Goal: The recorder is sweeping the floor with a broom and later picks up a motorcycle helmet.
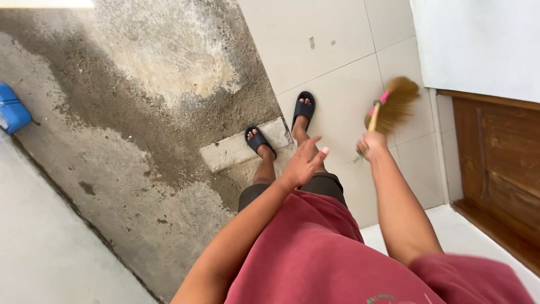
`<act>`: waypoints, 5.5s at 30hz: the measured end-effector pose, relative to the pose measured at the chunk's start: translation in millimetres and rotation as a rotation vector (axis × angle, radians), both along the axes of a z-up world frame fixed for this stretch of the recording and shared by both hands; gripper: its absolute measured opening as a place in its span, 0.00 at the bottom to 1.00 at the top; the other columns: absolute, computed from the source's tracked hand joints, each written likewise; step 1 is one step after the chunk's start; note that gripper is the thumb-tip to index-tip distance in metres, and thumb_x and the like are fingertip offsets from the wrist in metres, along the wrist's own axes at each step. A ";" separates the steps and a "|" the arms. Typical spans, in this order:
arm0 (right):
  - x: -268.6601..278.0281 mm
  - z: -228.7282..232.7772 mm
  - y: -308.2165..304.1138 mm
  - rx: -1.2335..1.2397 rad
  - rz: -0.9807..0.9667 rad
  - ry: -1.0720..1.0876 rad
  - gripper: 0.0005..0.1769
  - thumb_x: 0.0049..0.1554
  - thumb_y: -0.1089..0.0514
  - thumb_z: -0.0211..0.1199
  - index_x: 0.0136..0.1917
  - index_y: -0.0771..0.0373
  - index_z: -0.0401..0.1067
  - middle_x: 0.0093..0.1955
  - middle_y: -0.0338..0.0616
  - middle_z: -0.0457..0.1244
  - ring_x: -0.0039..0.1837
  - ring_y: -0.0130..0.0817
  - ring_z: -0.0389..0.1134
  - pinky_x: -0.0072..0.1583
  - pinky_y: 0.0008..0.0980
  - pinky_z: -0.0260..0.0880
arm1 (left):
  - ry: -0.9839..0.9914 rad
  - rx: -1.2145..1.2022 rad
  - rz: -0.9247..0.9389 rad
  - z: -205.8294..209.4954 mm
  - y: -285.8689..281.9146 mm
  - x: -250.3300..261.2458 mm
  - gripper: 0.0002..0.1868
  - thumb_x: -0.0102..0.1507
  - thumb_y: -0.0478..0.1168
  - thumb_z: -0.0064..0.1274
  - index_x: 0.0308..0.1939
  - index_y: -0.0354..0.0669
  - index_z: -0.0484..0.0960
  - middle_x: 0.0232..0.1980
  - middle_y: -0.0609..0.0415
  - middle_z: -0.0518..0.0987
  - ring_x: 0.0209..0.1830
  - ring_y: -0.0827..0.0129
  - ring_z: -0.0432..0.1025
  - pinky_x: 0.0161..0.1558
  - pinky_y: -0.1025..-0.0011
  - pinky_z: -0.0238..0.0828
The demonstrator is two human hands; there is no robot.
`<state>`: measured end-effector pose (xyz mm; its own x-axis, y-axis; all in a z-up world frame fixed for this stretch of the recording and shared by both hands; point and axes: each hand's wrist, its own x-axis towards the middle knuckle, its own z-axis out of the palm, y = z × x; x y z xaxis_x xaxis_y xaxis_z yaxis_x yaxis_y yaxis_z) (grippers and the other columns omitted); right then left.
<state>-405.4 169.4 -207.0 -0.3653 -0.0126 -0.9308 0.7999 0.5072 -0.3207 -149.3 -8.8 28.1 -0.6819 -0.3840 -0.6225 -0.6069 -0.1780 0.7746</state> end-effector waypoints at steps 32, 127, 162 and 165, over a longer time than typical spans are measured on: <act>-68.3 70.8 -91.5 0.103 -0.037 -0.159 0.06 0.62 0.62 0.46 0.41 0.61 0.57 0.28 0.40 0.51 0.26 0.33 0.52 0.28 0.36 0.55 | -0.024 0.364 0.080 11.5 -34.9 -140.6 0.39 0.67 0.68 0.36 0.70 0.45 0.73 0.67 0.45 0.76 0.65 0.55 0.70 0.64 0.62 0.66; -168.8 105.1 -781.9 -0.549 0.427 -0.209 0.12 0.68 0.60 0.44 0.51 0.73 0.61 0.34 0.39 0.60 0.27 0.23 0.58 0.27 0.26 0.64 | 0.225 -0.333 0.645 -36.6 -589.8 -320.2 0.33 0.76 0.59 0.30 0.75 0.38 0.66 0.75 0.42 0.69 0.78 0.53 0.64 0.75 0.59 0.61; -334.6 82.3 -883.7 0.304 1.342 0.644 0.33 0.65 0.62 0.48 0.81 0.57 0.47 0.54 0.55 0.66 0.45 0.43 0.72 0.37 0.38 0.76 | -0.095 -0.026 0.926 -64.2 -602.0 -251.2 0.33 0.72 0.60 0.35 0.71 0.41 0.70 0.71 0.41 0.72 0.72 0.52 0.66 0.69 0.60 0.62; -329.1 -29.8 -863.8 0.239 1.167 0.447 0.29 0.62 0.65 0.53 0.76 0.68 0.58 0.57 0.55 0.67 0.47 0.39 0.75 0.39 0.36 0.79 | -0.106 -0.057 0.904 -44.0 -593.1 -247.1 0.31 0.72 0.58 0.37 0.70 0.39 0.71 0.69 0.41 0.74 0.70 0.53 0.69 0.68 0.62 0.63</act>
<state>-734.4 -694.4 -236.7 -0.5319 -0.3869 -0.7533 -0.3126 0.9164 -0.2500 -396.4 -601.9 -15.9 -0.0468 -0.7764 -0.6285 -0.3231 -0.5836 0.7450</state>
